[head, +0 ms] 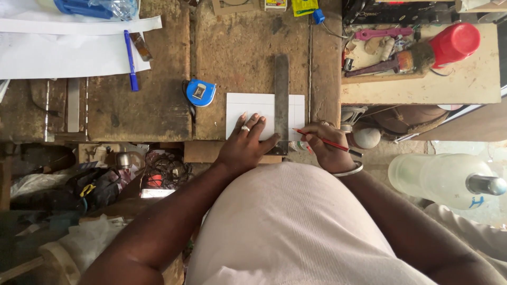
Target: Measuring and marking lines on a piece of paper using a tape measure, ruler, and square on a workshop bench.
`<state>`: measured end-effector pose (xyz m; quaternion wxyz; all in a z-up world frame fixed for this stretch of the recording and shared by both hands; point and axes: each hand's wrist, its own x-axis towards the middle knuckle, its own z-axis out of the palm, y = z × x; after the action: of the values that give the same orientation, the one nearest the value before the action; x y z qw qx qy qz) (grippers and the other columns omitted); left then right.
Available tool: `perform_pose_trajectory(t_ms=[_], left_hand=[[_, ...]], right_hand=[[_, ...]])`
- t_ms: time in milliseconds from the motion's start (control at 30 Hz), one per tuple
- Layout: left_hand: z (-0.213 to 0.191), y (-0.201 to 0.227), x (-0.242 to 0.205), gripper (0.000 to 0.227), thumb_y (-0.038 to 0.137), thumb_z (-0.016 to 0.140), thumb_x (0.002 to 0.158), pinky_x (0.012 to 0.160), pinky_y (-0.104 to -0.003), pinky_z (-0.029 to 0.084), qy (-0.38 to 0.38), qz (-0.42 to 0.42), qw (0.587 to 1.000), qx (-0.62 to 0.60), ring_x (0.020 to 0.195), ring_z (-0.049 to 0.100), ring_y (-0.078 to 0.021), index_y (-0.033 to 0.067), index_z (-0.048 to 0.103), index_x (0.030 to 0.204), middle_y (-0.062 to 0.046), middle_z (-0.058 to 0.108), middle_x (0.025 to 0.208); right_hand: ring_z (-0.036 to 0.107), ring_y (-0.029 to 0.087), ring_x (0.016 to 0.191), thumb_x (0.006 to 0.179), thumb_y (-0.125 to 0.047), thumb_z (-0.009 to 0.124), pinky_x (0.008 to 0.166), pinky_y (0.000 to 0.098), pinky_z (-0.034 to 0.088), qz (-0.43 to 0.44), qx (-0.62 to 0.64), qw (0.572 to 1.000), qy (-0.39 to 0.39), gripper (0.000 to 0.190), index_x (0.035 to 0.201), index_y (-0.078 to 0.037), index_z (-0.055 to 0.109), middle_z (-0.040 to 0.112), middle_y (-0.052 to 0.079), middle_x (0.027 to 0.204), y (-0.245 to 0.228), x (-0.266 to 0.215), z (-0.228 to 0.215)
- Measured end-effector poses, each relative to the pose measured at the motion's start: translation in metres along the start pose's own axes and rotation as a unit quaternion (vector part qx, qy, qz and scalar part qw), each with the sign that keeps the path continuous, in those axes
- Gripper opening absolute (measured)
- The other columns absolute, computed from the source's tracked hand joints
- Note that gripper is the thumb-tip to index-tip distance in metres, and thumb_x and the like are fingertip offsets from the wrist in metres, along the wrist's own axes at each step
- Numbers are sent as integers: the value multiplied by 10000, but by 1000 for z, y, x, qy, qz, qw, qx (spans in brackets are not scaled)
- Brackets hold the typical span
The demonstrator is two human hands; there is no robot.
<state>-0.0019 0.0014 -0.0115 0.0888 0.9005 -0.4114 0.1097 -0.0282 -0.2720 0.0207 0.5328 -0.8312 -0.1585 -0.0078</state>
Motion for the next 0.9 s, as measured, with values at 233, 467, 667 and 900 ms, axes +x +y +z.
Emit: perform_pose_trajectory(t_ms=[233, 467, 667, 900], left_hand=[[0, -1, 0, 418, 292, 509, 991, 1188, -611, 336, -1, 2, 1000, 9, 1382, 506, -407, 237, 659, 1377, -264, 557, 1418], [-1, 1, 1, 418, 315, 511, 989, 1178, -616, 336, 6, 3, 1000, -6, 1366, 509, -418, 230, 660, 1371, -277, 556, 1414], [7, -2, -4, 417, 321, 505, 1011, 1200, -617, 321, 14, 5, 1000, 4, 1387, 484, -412, 235, 662, 1388, -266, 545, 1434], [1, -2, -1, 445, 320, 549, 960, 1177, -611, 341, 38, 20, 999, 15, 1362, 494, -402, 227, 674, 1376, -260, 555, 1424]], right_hand=[[706, 229, 799, 962, -128, 690, 736, 360, 553, -23, -100, 995, 17, 123, 1011, -19, 722, 736, 101, 881, -1, 8, 3], [709, 281, 897, 927, -64, 716, 831, 406, 544, -96, -124, 987, 26, 55, 959, -33, 685, 733, 130, 967, -17, 28, -1], [718, 314, 975, 901, -94, 724, 916, 453, 528, -114, -139, 984, 13, 51, 917, -61, 688, 734, 120, 960, 0, 25, 0], [678, 334, 1008, 911, -111, 702, 953, 462, 481, -72, -167, 983, 7, 49, 935, -71, 719, 725, 149, 1004, -7, 30, -2]])
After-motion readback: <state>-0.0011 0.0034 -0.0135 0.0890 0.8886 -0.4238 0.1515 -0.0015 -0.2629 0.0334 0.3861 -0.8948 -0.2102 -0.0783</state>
